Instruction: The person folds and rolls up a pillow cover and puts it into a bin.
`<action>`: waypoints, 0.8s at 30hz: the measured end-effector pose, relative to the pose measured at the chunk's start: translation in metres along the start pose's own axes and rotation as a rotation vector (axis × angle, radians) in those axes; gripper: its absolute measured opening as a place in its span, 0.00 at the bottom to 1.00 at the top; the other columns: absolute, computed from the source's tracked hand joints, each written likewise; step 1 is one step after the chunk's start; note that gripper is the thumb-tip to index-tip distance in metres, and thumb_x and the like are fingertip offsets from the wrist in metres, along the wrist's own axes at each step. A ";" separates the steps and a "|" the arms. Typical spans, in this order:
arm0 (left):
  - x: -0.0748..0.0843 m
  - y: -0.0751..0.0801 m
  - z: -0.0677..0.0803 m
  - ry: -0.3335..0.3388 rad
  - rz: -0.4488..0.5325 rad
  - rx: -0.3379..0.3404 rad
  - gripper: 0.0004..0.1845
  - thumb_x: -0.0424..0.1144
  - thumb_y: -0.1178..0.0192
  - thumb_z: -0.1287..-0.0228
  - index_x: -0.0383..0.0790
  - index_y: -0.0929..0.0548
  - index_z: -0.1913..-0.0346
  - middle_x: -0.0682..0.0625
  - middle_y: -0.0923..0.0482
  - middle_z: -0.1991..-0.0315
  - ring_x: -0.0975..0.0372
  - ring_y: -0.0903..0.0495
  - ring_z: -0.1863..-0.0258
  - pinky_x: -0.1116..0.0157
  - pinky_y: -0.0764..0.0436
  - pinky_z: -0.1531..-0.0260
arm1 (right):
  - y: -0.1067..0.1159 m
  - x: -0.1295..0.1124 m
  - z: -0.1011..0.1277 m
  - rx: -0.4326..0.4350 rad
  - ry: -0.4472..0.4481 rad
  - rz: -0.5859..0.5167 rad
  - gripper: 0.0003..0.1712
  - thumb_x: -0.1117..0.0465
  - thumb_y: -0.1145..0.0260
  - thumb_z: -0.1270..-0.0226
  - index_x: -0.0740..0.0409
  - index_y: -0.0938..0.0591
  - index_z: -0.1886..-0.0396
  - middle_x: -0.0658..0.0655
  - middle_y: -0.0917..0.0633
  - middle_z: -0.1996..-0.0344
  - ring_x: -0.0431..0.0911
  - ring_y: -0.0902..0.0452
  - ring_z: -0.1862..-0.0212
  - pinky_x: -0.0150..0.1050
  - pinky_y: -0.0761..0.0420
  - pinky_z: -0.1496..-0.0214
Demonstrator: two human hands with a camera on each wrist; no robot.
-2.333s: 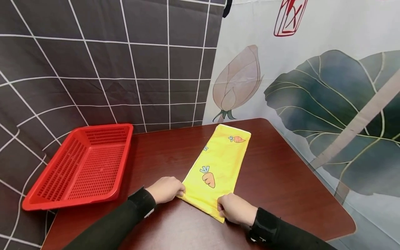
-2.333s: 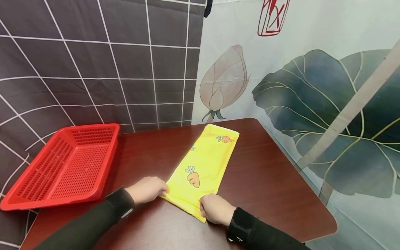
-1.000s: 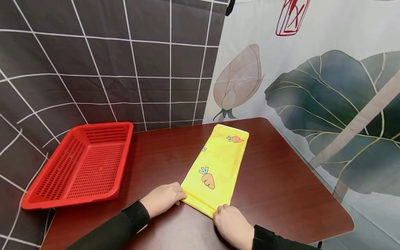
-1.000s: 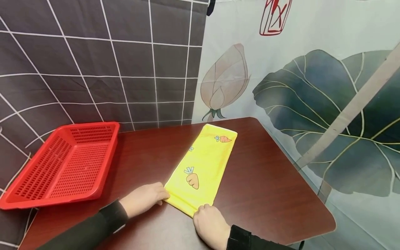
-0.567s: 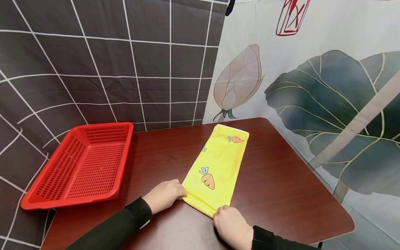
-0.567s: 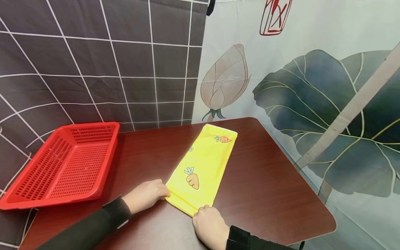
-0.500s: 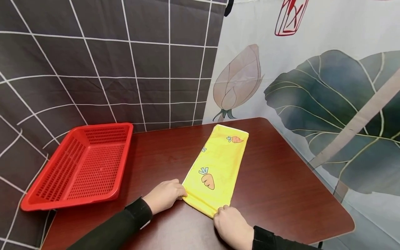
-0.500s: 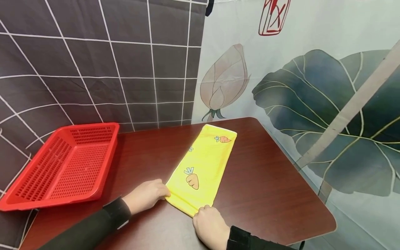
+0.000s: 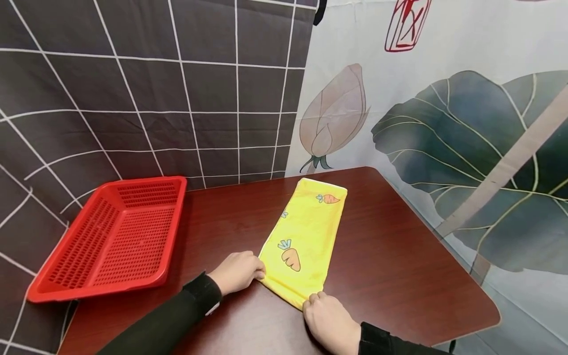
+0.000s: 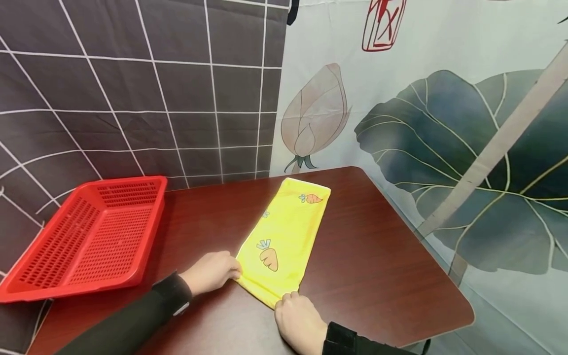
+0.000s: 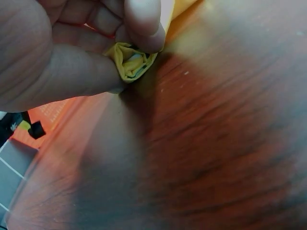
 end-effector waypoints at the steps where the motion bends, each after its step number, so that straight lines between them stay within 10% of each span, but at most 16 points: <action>1: 0.001 0.001 -0.003 0.014 0.007 -0.019 0.09 0.44 0.30 0.30 0.56 0.13 0.71 0.63 0.24 0.77 0.66 0.31 0.73 0.67 0.27 0.70 | 0.000 0.000 0.000 0.006 -0.007 0.002 0.12 0.66 0.29 0.39 0.54 0.22 0.79 0.50 0.26 0.82 0.44 0.30 0.76 0.35 0.27 0.75; 10: 0.006 0.011 -0.027 0.232 -0.028 -0.179 0.19 0.45 0.25 0.38 0.49 0.24 0.79 0.54 0.30 0.79 0.60 0.29 0.75 0.62 0.27 0.70 | -0.003 0.001 -0.003 -0.017 -0.036 -0.088 0.14 0.68 0.31 0.35 0.54 0.26 0.77 0.50 0.27 0.81 0.43 0.31 0.77 0.33 0.28 0.73; 24: 0.004 0.008 -0.034 0.288 -0.014 -0.159 0.19 0.45 0.20 0.44 0.47 0.23 0.77 0.52 0.28 0.78 0.57 0.28 0.76 0.61 0.26 0.71 | 0.000 0.005 -0.001 -0.071 -0.077 -0.153 0.13 0.71 0.33 0.33 0.56 0.24 0.76 0.52 0.24 0.80 0.44 0.28 0.76 0.35 0.23 0.73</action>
Point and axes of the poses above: each hand's wrist, its own z-axis away from the middle knuckle, its own y-axis out of the back of the hand, x = y × z, the point moved 5 cm from there along -z, towards the middle knuckle
